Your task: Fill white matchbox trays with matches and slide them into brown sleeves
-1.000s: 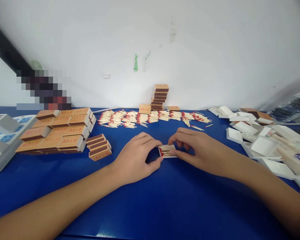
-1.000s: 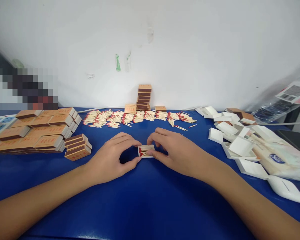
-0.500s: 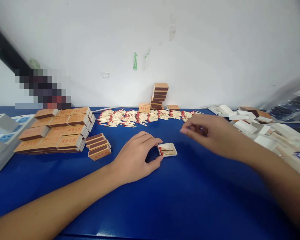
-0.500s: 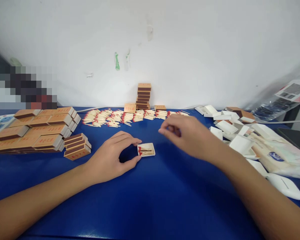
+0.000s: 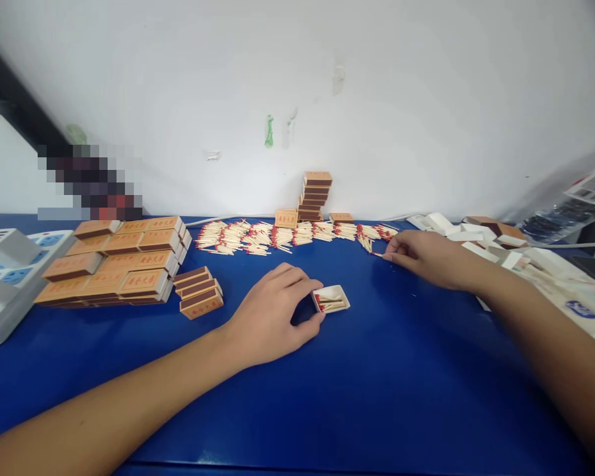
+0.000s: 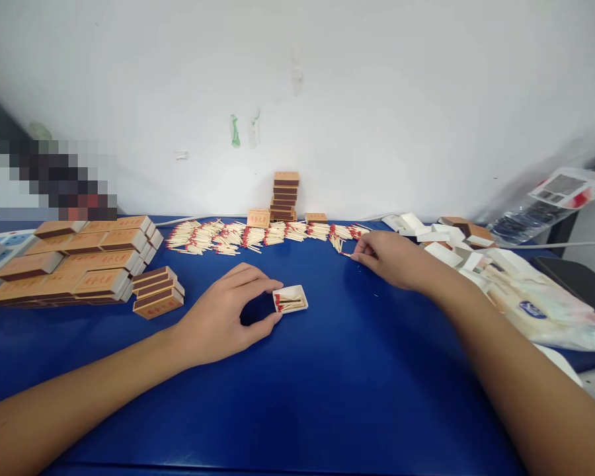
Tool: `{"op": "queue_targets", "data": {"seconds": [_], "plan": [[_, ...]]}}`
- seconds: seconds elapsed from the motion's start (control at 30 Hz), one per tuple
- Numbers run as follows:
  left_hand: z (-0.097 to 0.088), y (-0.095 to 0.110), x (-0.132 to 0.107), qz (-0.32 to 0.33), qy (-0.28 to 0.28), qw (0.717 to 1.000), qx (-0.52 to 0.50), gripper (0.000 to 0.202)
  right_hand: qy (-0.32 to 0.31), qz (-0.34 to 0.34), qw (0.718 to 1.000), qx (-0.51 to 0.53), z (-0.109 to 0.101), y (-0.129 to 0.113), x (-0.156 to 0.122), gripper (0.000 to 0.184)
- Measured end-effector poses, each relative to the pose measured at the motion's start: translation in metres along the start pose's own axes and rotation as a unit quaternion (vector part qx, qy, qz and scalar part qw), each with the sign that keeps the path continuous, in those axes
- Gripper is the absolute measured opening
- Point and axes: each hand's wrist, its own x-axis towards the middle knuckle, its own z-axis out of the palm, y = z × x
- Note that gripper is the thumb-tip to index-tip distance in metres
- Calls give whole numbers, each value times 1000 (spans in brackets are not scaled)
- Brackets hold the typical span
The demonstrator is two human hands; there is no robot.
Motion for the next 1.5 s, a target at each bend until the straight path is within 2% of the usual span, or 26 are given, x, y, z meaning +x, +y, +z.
{"op": "queue_targets", "data": {"seconds": [0.1,0.17,0.27,0.37,0.53,0.73,0.9,1.0,1.3,1.43,1.5], "plan": [[0,0,0,-4,2,1000,5,31,16,-30,999,2,-1,-7,-5,19],[0,0,0,-10,0,1000,8,33,47,-73,996,12,0,-15,-11,23],[0,0,0,-18,0,1000,5,40,90,-156,983,27,8,-37,-24,26],[0,0,0,-27,-2,1000,-1,50,101,-232,967,17,22,-66,-38,21],[1,1,0,-34,-5,999,-9,57,115,-298,946,-55,39,-97,-49,19],[0,2,1,-35,-8,999,-13,58,119,-288,950,-13,29,-90,-49,18],[-1,2,1,-37,-9,999,-20,59,58,-267,961,26,24,-85,-50,10],[0,2,0,-40,-11,999,-25,59,37,-272,961,39,30,-88,-49,13],[0,1,0,-41,-13,999,-14,59,51,-266,962,39,31,-88,-48,13],[-1,2,0,-38,-12,999,-15,58,37,-262,962,73,19,-85,-45,15],[-1,2,0,-37,-12,999,-18,58,54,-233,966,97,7,-73,-39,19]]}}
